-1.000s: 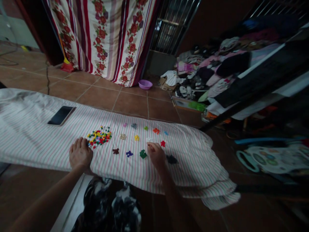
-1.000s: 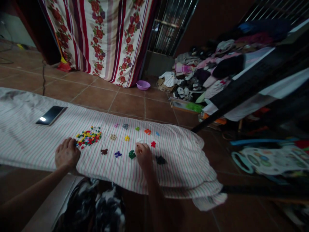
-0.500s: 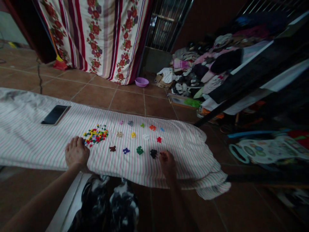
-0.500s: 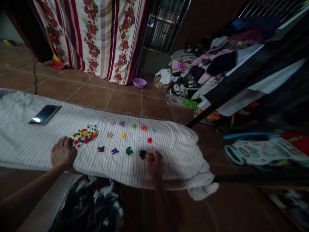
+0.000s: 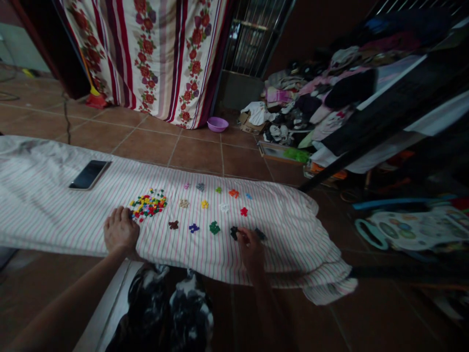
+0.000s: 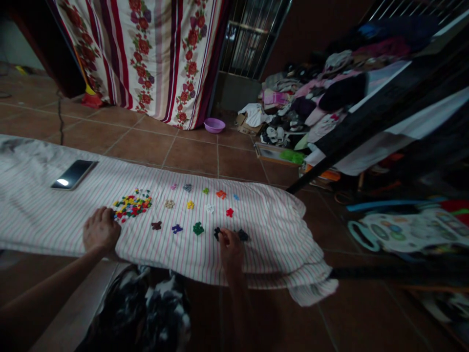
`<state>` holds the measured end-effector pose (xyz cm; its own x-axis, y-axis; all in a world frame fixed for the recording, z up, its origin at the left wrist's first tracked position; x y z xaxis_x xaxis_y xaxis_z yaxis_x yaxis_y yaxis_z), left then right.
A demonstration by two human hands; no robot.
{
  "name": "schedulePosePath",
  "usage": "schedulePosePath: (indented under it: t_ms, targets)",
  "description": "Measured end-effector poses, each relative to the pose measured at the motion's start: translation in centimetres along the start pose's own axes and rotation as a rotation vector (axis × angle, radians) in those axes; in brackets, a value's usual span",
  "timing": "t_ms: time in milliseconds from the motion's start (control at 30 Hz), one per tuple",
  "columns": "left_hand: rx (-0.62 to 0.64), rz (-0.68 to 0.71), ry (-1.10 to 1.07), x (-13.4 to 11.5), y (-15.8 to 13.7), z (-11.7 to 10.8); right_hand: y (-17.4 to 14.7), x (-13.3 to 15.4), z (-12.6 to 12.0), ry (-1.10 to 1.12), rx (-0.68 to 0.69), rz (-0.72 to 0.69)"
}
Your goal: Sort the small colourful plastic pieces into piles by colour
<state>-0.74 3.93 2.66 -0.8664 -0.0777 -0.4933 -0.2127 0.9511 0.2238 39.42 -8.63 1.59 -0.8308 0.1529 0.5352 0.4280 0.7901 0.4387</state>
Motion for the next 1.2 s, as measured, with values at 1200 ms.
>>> schedulePosePath:
  t_ms: [1200]
  targets:
    - [-0.027, 0.009, 0.033, 1.3, 0.4, 1.3, 2.0, 18.7, 12.7, -0.139, 0.578, -0.567]
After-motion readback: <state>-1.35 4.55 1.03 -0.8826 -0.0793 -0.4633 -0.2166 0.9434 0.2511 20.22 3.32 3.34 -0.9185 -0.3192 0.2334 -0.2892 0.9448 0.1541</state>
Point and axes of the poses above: each hand's wrist, its own y-axis towards the middle knuckle, its own z-axis out of the palm, x = y × z, the point moved 5 cm from there along y, towards the middle knuckle, and after that the axes turned 12 degrees about -y, right-handed, at the moved point
